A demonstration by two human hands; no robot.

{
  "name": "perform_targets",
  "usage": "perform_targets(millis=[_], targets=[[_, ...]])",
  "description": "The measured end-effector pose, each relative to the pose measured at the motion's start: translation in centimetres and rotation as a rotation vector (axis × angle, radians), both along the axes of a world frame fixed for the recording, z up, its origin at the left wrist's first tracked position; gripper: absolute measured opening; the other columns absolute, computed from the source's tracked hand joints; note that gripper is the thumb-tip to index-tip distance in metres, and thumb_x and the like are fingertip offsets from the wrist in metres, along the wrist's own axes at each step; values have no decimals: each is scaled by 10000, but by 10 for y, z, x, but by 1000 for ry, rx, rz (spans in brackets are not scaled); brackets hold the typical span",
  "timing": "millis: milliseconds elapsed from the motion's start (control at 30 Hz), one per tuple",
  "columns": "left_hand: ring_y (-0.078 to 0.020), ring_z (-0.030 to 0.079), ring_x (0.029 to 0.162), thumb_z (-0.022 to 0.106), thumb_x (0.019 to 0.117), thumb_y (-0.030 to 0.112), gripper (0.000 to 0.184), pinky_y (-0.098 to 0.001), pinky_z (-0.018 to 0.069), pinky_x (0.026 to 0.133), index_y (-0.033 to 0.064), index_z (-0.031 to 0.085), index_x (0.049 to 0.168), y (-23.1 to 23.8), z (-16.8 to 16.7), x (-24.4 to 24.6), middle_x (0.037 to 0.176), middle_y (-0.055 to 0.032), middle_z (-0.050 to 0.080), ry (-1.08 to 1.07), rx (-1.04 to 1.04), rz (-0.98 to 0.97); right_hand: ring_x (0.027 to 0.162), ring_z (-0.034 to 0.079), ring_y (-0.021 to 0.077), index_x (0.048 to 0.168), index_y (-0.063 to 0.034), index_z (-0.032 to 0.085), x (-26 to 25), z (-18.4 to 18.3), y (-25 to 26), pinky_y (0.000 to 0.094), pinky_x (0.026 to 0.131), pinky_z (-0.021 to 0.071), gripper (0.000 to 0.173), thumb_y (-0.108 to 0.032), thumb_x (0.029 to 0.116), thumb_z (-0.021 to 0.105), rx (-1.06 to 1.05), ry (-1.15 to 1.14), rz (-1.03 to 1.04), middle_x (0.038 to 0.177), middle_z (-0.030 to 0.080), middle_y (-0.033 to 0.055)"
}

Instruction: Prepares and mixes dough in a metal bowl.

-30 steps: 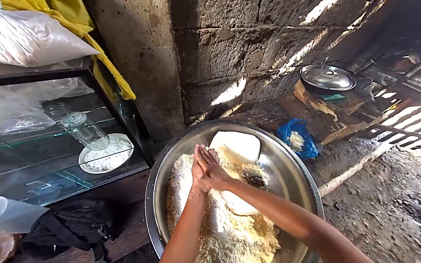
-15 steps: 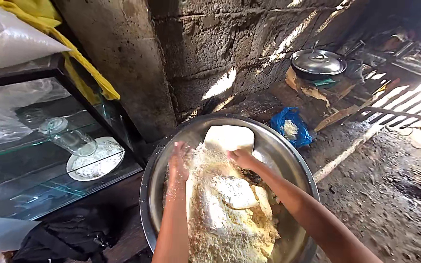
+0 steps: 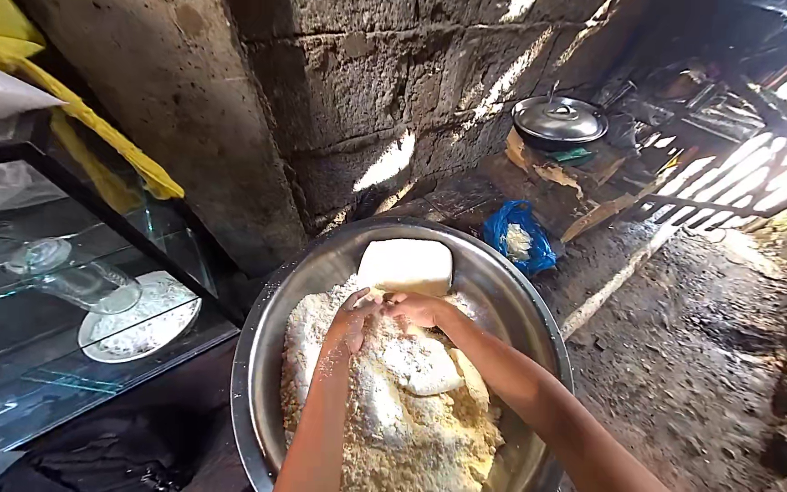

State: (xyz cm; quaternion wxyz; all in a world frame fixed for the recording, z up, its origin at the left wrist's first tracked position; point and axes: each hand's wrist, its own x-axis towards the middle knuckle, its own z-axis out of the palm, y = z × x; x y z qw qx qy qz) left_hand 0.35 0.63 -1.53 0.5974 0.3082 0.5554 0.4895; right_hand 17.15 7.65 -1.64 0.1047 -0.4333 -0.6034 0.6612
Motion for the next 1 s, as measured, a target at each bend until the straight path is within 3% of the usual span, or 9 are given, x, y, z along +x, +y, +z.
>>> perform_targets(millis=[100,167,267,433,533,667,767,867,1000], targets=[[-195,654,921,665,913,-81,433,-335,571,807,-18,571,1331,-4,11,-5,1136,-167,647,-64,105,59,1052,623,142,1423,-30,519,-4,21,-4,333,912,531,522,109,922,564,47,123,-68,1265,623,130],[-177,665,845,647,919,-97,315,-320,586,776,-47,611,1228,-6,15,-11,1039,-146,664,-82,129,126,871,611,111,1383,-40,565,-3,35,-4,296,768,535,465,95,939,557,122,82,-108,1130,649,113],[-146,666,743,570,998,-34,124,-286,591,723,-47,606,1116,-8,24,-16,911,-101,672,-152,122,182,545,437,55,1449,-93,517,4,53,-5,220,491,377,460,-52,995,580,192,-9,-145,830,580,52],[-175,696,928,454,1040,-40,261,-312,590,858,-8,585,1264,-12,33,-27,1100,-122,684,-349,213,22,964,662,103,1233,45,608,39,59,-1,304,912,558,249,17,987,578,217,163,-21,1098,687,85],[-191,699,912,520,1001,-82,237,-322,596,845,-33,607,1216,-14,33,-29,1111,-141,682,-193,242,37,755,599,93,1209,-12,677,47,57,-2,283,701,533,255,17,1015,512,284,34,-106,1039,681,98],[-196,725,839,562,993,-66,182,-310,615,774,-75,619,1166,-15,31,-31,1050,-168,719,-42,244,167,474,413,82,1069,-78,689,53,48,-4,245,459,369,351,-357,1093,477,359,-179,-303,651,501,9],[-119,662,655,545,1038,39,158,-242,554,590,-43,613,1155,-16,36,-31,897,-105,721,15,204,182,588,562,88,1012,-39,705,60,42,-3,263,582,488,474,-423,1098,441,300,-253,-284,743,625,29],[-52,520,480,492,1084,154,209,-180,456,450,-18,611,1079,-17,40,-28,675,-15,579,102,134,194,1008,694,163,1232,-22,691,69,30,1,358,939,559,263,-61,1033,524,307,-282,-81,1203,693,125],[-49,373,380,387,1115,368,479,-189,345,383,75,523,761,-17,41,-29,530,35,439,140,78,261,827,689,190,1118,-28,720,67,3,15,404,803,578,263,-249,977,699,397,-472,-179,1029,714,131]])
